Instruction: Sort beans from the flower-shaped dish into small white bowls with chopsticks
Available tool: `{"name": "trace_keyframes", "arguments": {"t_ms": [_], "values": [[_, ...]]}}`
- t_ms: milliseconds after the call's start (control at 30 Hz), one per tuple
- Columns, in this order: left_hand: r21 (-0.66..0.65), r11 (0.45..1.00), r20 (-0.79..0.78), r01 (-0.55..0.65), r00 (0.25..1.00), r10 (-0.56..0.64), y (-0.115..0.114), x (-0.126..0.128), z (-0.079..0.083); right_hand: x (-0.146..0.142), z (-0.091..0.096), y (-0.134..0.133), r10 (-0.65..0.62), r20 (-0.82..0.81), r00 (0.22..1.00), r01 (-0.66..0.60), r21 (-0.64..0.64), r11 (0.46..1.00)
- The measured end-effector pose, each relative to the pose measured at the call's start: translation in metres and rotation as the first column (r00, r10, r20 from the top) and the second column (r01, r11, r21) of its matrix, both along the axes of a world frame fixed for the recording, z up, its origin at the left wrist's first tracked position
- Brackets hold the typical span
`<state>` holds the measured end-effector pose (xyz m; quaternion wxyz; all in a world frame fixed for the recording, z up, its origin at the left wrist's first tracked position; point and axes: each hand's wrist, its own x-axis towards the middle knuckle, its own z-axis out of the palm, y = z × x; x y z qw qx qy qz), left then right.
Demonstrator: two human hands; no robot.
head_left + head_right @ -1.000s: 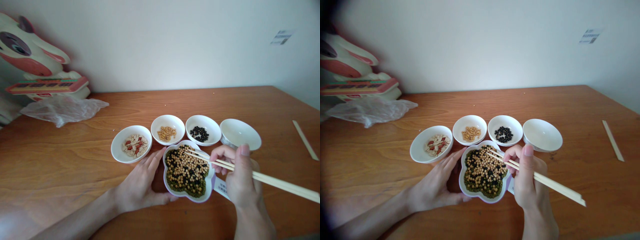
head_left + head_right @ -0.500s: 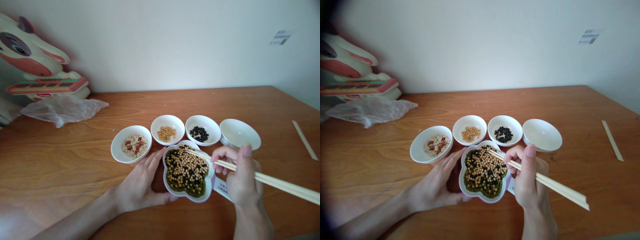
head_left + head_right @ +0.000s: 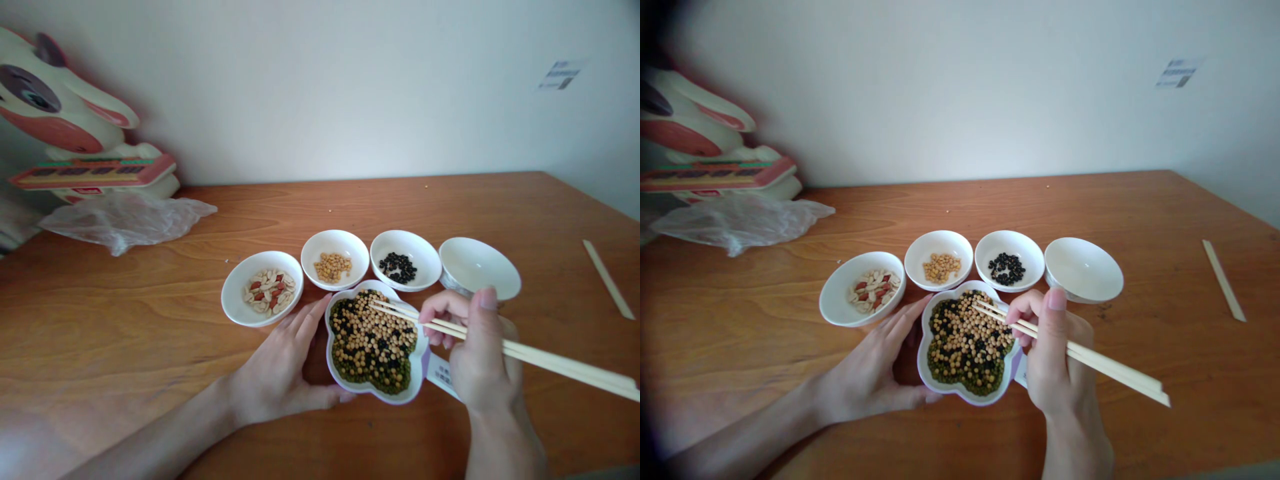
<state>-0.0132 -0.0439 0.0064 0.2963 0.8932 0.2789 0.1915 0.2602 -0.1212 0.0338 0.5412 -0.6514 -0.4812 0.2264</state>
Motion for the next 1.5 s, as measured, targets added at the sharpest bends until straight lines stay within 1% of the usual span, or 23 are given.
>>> {"name": "trace_keyframes", "arguments": {"t_ms": [200,367,467,600,667,767,833,867,933,1033,1233,1400,1500], "values": [[0.002,1.000,0.000,0.000,1.000,0.000,0.000,0.000,-0.001,-0.002,0.001,0.000,-0.031,-0.018,0.999,0.031,0.026,0.999],[-0.003,1.000,-0.009,-0.003,1.000,0.003,0.001,-0.001,-0.002,-0.003,0.006,0.000,-0.046,-0.041,0.998,0.049,0.066,0.997],[0.003,1.000,-0.010,-0.003,1.000,0.003,0.001,-0.001,-0.001,-0.002,0.009,0.000,-0.052,-0.054,0.997,0.058,0.111,0.992],[0.006,1.000,-0.011,-0.003,1.000,0.003,0.001,-0.001,-0.002,-0.003,0.011,0.001,-0.110,-0.080,0.991,0.123,0.181,0.976],[0.006,1.000,-0.005,-0.002,1.000,0.002,0.001,-0.001,-0.003,-0.008,0.011,0.003,-0.153,-0.096,0.984,0.170,0.219,0.961],[-0.004,1.000,0.006,0.001,1.000,-0.001,0.000,-0.002,-0.005,-0.023,0.011,0.009,-0.227,-0.107,0.968,0.248,0.275,0.929],[-0.016,1.000,0.007,0.000,1.000,0.000,0.000,-0.002,-0.005,-0.035,0.011,0.013,-0.241,-0.138,0.961,0.272,0.304,0.913],[-0.019,1.000,0.006,-0.003,1.000,0.003,0.000,-0.002,-0.006,-0.040,0.011,0.015,-0.254,-0.161,0.954,0.292,0.293,0.910],[-0.021,1.000,0.002,-0.008,1.000,0.008,0.000,-0.002,-0.006,-0.046,0.012,0.018,-0.250,-0.179,0.952,0.292,0.272,0.917],[-0.015,1.000,0.004,-0.007,1.000,0.007,0.000,-0.002,-0.007,-0.047,0.012,0.020,-0.211,-0.190,0.959,0.254,0.241,0.937],[-0.021,1.000,0.006,-0.013,1.000,0.013,-0.001,-0.002,-0.006,-0.043,0.016,0.019,-0.186,-0.229,0.956,0.247,0.276,0.929],[-0.015,1.000,0.014,-0.001,1.000,0.001,0.000,-0.001,-0.004,-0.036,0.018,0.011,-0.174,-0.176,0.969,0.212,0.226,0.951],[-0.001,1.000,0.024,0.009,1.000,-0.009,0.001,-0.001,-0.005,-0.027,0.016,0.006,-0.105,-0.106,0.989,0.124,0.200,0.972]]}}
